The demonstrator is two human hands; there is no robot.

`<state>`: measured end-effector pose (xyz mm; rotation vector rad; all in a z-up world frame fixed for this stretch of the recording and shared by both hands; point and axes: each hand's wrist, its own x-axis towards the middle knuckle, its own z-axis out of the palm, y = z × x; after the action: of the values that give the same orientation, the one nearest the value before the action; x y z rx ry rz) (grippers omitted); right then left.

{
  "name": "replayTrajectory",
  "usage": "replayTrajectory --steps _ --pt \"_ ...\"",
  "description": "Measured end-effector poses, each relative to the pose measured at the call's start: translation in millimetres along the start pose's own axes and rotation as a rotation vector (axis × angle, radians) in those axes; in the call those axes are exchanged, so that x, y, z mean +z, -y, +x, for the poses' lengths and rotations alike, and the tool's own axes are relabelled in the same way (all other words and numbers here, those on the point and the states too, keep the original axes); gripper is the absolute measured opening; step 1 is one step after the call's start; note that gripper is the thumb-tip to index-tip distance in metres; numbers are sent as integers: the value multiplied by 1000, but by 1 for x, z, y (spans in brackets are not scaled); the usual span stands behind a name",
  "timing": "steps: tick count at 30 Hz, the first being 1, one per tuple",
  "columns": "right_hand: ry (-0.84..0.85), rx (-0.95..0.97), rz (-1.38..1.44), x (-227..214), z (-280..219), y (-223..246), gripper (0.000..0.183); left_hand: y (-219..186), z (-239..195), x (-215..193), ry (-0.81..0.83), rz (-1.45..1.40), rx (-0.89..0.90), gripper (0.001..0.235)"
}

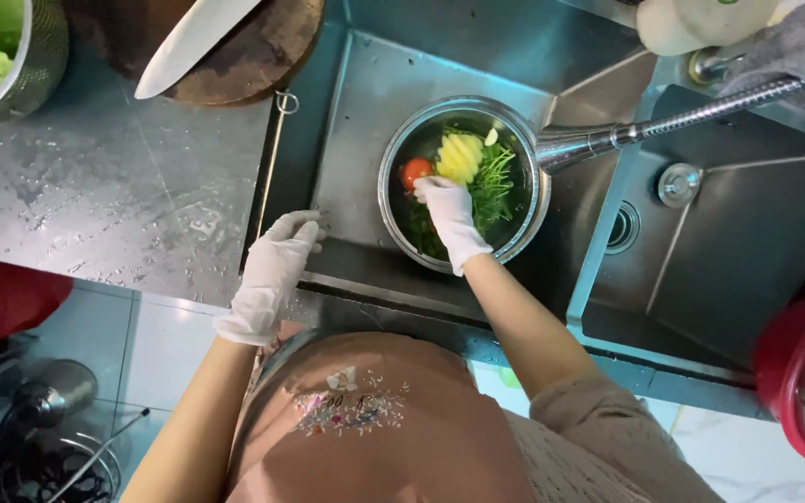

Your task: Washing leafy greens, tomatoes, and pineapple in a kitchen sink using a colander and pot

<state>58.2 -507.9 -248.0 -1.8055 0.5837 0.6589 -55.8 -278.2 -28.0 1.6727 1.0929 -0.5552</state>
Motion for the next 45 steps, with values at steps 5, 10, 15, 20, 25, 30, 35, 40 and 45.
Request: replayTrajectory --steps 5,10,15,20,25,30,35,40,45 --pt "-219 -125 -417 1 7 -21 19 24 19 6 -1 -36 27 31" --pt "-249 -485 -729 2 -16 -11 24 32 26 9 11 -11 44 31" --pt "-375 -658 -842 -1 -6 -16 8 19 13 4 3 30 36 30" --pt "-100 -648 -155 -17 -90 139 15 20 16 1 -23 80 20 30" --pt "376 -308 -57 -26 -154 282 53 -1 -2 5 45 32 40 33" --pt "85 -322 -1101 0 -10 189 57 -8 -13 4 70 67 -5 33" --pt "-38 -271 21 -22 -12 141 19 13 9 5 16 27 5 36" --pt "56 -180 222 -38 -81 176 31 20 16 10 34 73 -4 34" --pt "172 -154 308 -23 -65 196 17 13 12 11 61 124 -14 33"
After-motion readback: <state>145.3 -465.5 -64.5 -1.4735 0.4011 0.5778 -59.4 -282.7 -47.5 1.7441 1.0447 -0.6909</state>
